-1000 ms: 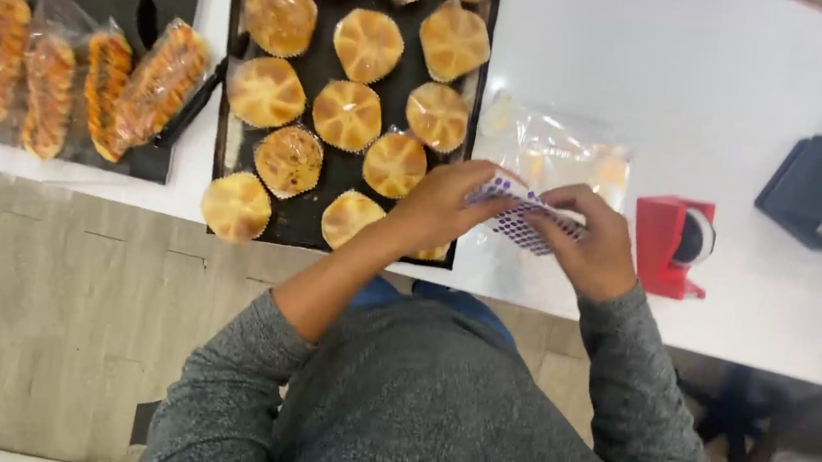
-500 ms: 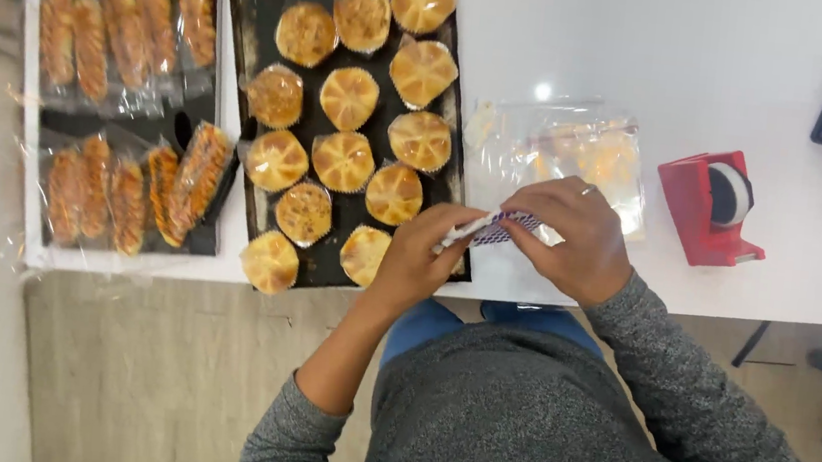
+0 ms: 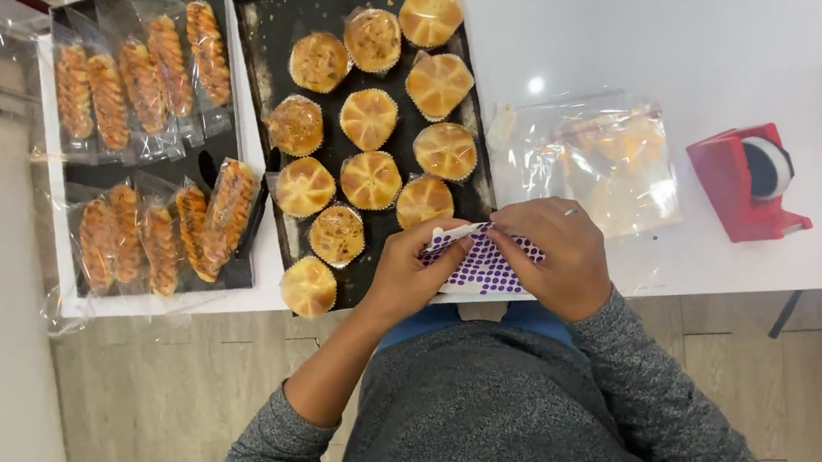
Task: The person applies small purple dot stickers to individually wrapped pastries on a tray. They peel stickers from a sheet and place them on the plastic-wrapped pastries, then briefly interact with a laptop before returning to the tray.
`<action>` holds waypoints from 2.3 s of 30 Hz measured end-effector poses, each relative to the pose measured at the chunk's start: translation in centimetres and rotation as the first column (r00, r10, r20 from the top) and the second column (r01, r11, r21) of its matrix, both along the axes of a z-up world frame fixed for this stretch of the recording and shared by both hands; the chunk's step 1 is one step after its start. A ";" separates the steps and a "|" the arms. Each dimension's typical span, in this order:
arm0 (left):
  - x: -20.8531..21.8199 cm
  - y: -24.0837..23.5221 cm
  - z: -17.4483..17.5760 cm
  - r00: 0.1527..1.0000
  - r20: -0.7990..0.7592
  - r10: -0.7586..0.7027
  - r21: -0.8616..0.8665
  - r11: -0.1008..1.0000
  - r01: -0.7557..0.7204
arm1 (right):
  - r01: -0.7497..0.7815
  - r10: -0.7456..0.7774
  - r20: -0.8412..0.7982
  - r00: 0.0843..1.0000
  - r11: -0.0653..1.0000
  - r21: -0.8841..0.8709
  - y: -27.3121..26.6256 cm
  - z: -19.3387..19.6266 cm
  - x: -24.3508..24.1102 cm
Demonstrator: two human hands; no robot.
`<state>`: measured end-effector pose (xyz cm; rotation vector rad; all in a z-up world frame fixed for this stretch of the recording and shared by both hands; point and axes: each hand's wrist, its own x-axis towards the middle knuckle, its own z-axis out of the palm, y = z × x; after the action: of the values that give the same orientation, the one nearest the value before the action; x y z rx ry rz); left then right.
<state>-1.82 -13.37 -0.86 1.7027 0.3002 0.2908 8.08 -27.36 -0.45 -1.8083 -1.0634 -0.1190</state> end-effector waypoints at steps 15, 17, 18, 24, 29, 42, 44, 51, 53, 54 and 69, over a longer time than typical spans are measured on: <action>-4.0 4.9 1.5 0.999 -0.030 0.035 -0.082 0.996 -0.037 | 0.127 -0.118 0.208 0.971 0.992 -0.027 5.7 -0.1 -4.7; -4.4 4.4 1.2 0.995 -0.066 0.081 -0.127 0.988 -0.089 | 0.079 -0.068 0.200 0.978 0.996 -0.051 5.7 0.0 -4.7; -4.5 4.3 1.2 0.991 -0.104 0.090 -0.160 0.981 -0.106 | 0.068 -0.055 0.187 0.981 0.996 -0.063 5.8 0.1 -4.6; -5.1 2.7 1.4 0.963 -0.200 0.179 -0.247 0.942 -0.226 | 0.001 0.010 0.186 0.982 0.998 -0.058 6.2 2.4 -4.5; -4.7 1.0 1.1 0.931 -0.242 0.272 -0.293 0.895 -0.337 | -0.071 0.078 0.117 0.990 0.996 -0.058 6.1 2.7 -3.4; -4.0 -2.5 1.2 0.908 -0.114 0.403 -0.252 0.872 -0.419 | -0.221 0.267 0.229 0.936 0.953 -0.209 3.4 1.0 -0.3; -4.0 -2.8 1.5 0.906 -0.112 0.407 -0.262 0.868 -0.422 | -0.177 0.226 0.272 0.935 0.965 -0.193 3.0 0.4 -0.7; -3.7 -3.0 0.2 0.893 -0.126 0.432 -0.220 0.866 -0.450 | -0.093 0.129 0.333 0.934 0.988 -0.121 2.0 -0.2 -1.3; -3.4 -2.6 0.5 0.906 -0.104 0.411 -0.197 0.884 -0.424 | -0.065 0.098 0.306 0.947 0.991 -0.115 2.0 0.0 -1.3; -3.4 -2.5 0.4 0.911 -0.106 0.399 -0.187 0.891 -0.413 | -0.054 0.087 0.261 0.962 0.990 -0.130 1.8 -0.2 -1.5; -1.5 1.3 3.2 0.994 0.017 0.111 0.115 0.987 -0.113 | -0.054 0.075 -0.105 0.992 0.980 0.190 3.6 1.1 -2.6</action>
<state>-3.29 -12.10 2.36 1.8013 0.3781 0.4071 5.51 -23.75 0.65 -1.5913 -0.9969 -0.0752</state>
